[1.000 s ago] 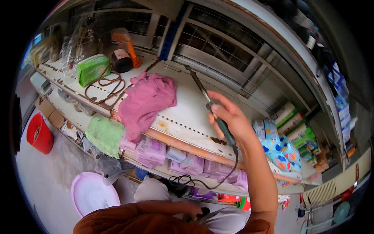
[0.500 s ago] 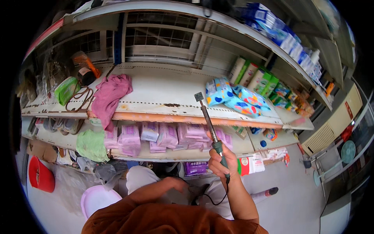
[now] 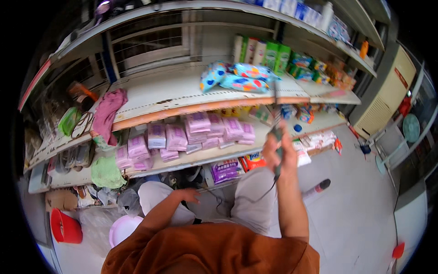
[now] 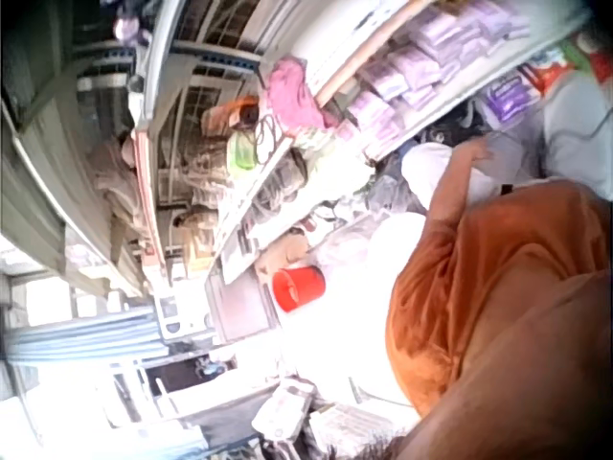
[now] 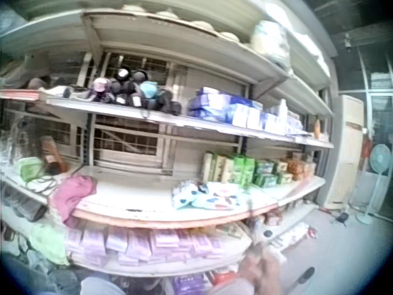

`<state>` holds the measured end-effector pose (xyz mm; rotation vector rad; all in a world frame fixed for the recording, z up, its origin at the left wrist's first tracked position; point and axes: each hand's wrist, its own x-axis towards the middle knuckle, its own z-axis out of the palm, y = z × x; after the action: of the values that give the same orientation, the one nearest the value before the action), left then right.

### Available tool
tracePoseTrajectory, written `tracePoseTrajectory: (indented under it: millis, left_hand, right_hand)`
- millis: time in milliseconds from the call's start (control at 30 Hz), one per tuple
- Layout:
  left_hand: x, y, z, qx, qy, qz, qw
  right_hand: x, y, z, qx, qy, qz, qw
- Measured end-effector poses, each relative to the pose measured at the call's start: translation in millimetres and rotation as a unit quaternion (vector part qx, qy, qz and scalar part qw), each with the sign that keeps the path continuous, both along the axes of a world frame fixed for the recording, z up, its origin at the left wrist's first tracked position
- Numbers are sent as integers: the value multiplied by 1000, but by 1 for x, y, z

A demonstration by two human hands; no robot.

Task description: The person wipes a shelf with a cloth and uses a power tool to screw an object into the shelf frame.

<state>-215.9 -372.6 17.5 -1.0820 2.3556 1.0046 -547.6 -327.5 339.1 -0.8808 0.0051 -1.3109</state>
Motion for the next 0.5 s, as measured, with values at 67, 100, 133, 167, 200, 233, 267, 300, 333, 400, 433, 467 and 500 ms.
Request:
tracePoseTrajectory:
  millis: [67,100,133,167,200,233,267,300,333,400,433,467,500]
  left_hand:
    - [12,3,-3,-3,11,17,1000]
    - [13,5,1,7,12,25,1000]
    - [14,7,10,17,11,38,999]
    - [13,10,19,25,11,47,999]
    - [11,12,26,20,-1,48,999]
    - [10,14,32,15,-12,53,998]
    - [10,14,35,7,-21,61,998]
    - [11,14,35,9,-18,64,998]
    - [6,12,34,12,-11,55,998]
    - [3,10,34,10,-20,55,998]
    - [3,10,35,7,-19,59,998]
    - [1,10,35,4,-14,60,998]
    - [0,10,35,0,-10,61,998]
  right_hand:
    - [-30,2,27,0,7,-202,979]
    - [-50,9,41,-78,-13,-204,976]
    - [-52,25,63,-142,-18,-263,954]
    - [-71,35,69,-180,-17,-320,930]
    - [-91,45,76,-222,-13,-334,916]
    - [-103,54,83,-236,-24,-364,901]
    - [-120,61,89,-257,-34,-380,888]
    - [-133,70,93,-255,-54,-426,866]
    - [-141,91,104,-258,-56,-477,839]
    - [-170,114,116,-284,-42,-542,790]
    - [-167,120,123,-293,-33,-623,725]
    - [-176,128,130,-324,-24,-627,708]
    - [-186,133,135,-355,-14,-630,690]
